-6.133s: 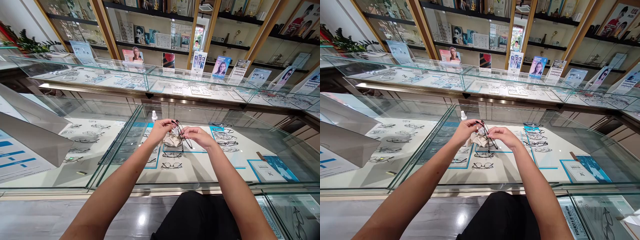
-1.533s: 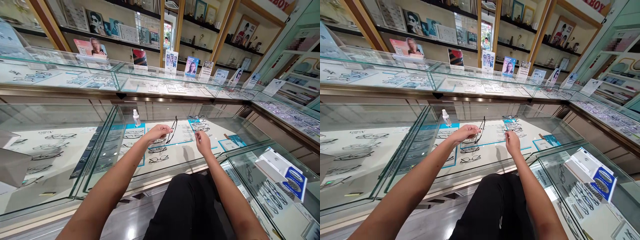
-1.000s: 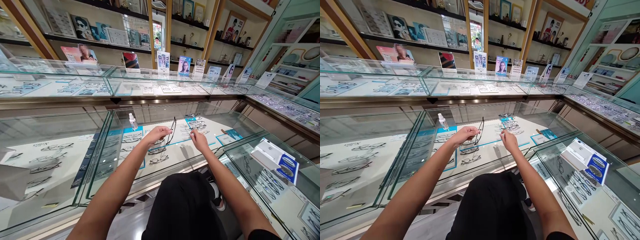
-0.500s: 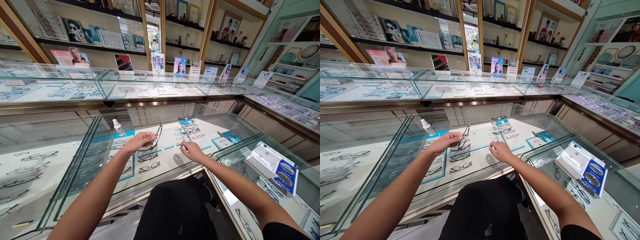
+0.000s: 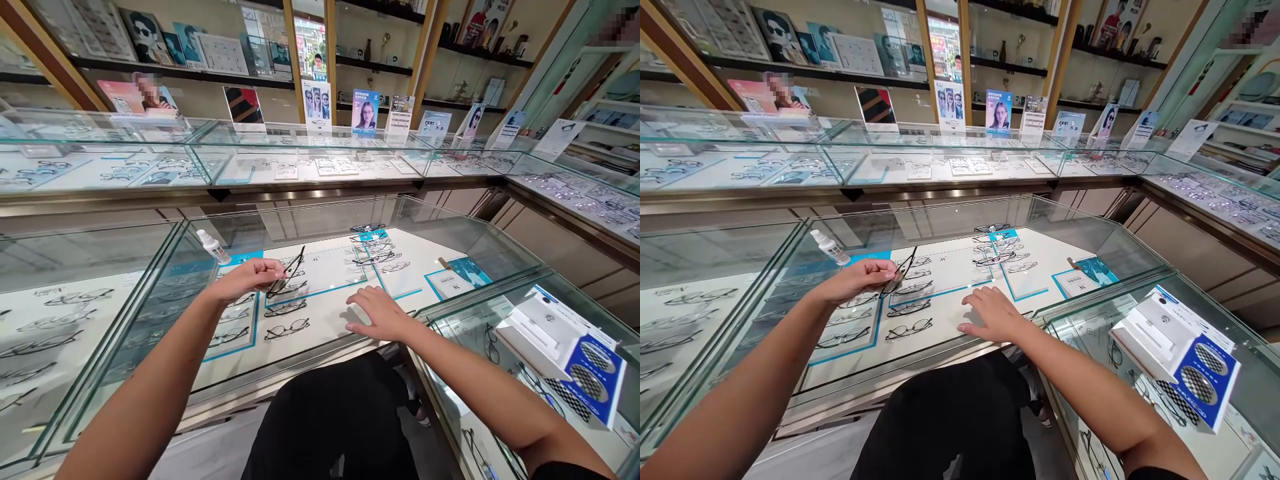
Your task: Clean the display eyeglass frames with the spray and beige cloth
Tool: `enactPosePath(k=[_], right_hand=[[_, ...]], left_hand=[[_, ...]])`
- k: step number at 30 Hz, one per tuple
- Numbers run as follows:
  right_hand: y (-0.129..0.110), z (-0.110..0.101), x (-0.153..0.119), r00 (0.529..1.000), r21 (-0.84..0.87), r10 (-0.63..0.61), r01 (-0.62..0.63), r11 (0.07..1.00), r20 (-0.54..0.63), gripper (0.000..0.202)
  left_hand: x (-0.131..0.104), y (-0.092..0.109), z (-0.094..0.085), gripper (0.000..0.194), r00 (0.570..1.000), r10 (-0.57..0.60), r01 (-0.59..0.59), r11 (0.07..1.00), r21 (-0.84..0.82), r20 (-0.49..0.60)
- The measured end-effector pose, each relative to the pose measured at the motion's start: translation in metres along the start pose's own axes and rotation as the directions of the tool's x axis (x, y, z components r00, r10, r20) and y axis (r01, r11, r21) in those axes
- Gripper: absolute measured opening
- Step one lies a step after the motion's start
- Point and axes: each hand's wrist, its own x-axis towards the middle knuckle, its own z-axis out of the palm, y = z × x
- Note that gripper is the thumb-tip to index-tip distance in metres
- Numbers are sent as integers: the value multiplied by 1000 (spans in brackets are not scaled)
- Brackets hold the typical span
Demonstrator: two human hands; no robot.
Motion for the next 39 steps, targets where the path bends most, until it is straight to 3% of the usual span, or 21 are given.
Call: enactPosePath(k=[5, 8, 11, 14, 18, 22, 25, 33, 39], right_hand=[[0, 7, 5, 999, -66, -20, 19, 998, -27, 32], [-9, 16, 10, 996, -206, -94, 94, 974, 10, 35], [-23, 26, 12, 975, -291, -219, 216, 932, 26, 39], [-31, 33, 12, 951, -321, -305, 305, 897, 50, 39], [-31, 34, 12, 949, -338, -312, 311, 888, 52, 40], [-27, 34, 12, 950, -334, -309, 305, 892, 41, 42], [-27, 34, 13, 951, -323, -304, 303, 896, 49, 43], [-29, 31, 15, 959, -287, -268, 283, 915, 92, 44], [-30, 30, 15, 962, -285, -258, 273, 919, 91, 42]], left_hand=[[-5, 4, 4, 48, 998, -4, 6, 1000, 28, -60], [-11, 12, 12, 49, 993, 24, -15, 997, 70, -117], [-11, 32, 30, 44, 992, 17, 10, 977, 213, -122], [2, 60, 62, 39, 999, 14, 0, 917, 398, -33], [35, 91, 124, 33, 981, 190, -178, 790, 586, 41], [66, 102, 181, 27, 982, 178, -154, 615, 773, 54], [81, 99, 204, 25, 982, 177, -154, 527, 836, 69], [109, 92, 216, 26, 985, 156, -141, 445, 884, 79], [116, 93, 224, 23, 988, 142, -112, 407, 907, 58]])
